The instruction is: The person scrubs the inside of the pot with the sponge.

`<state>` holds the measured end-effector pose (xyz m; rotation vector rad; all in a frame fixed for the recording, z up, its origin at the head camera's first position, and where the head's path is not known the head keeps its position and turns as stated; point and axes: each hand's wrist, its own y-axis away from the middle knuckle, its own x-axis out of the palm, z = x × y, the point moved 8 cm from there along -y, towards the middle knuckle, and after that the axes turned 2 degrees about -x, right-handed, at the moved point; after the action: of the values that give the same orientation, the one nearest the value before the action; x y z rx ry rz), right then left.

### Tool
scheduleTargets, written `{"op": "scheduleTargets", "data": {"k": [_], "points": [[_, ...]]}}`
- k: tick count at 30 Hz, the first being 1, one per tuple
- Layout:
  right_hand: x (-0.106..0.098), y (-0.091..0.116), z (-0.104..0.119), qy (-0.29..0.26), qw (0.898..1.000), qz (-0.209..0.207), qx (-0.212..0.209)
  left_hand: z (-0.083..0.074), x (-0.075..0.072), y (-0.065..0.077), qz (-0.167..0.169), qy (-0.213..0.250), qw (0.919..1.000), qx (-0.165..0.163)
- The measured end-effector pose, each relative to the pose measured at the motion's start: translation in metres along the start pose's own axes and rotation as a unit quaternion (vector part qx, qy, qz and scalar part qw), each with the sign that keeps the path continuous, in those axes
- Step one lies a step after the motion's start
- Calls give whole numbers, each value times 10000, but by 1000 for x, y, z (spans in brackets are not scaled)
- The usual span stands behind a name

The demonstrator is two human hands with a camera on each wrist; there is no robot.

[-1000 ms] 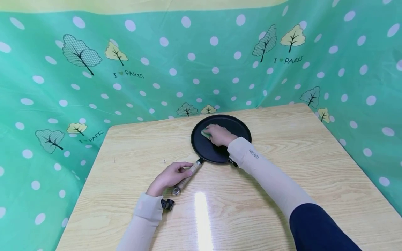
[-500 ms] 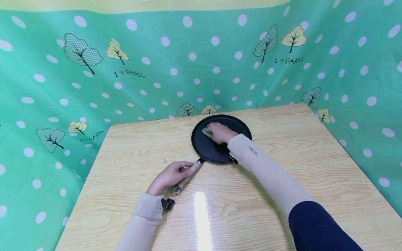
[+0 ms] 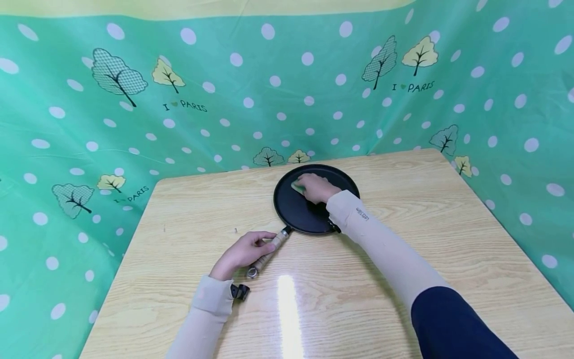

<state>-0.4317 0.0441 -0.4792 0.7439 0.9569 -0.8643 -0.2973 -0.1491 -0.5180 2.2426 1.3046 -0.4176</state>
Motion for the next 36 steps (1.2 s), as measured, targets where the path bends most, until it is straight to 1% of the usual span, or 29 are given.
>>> {"op": "scheduleTargets", "data": {"k": [6,23,36], "points": [[-3,0,-7,-81,9999,-67,95,1,0,-1,7,-34,10000,40],[-7,1,-21,61,9996,-17,286,3,0,-1,12,-42,10000,27],[-12,10,-35,105,9994,-28,328,2,0,-2,3,-20,10000,-10]]}}
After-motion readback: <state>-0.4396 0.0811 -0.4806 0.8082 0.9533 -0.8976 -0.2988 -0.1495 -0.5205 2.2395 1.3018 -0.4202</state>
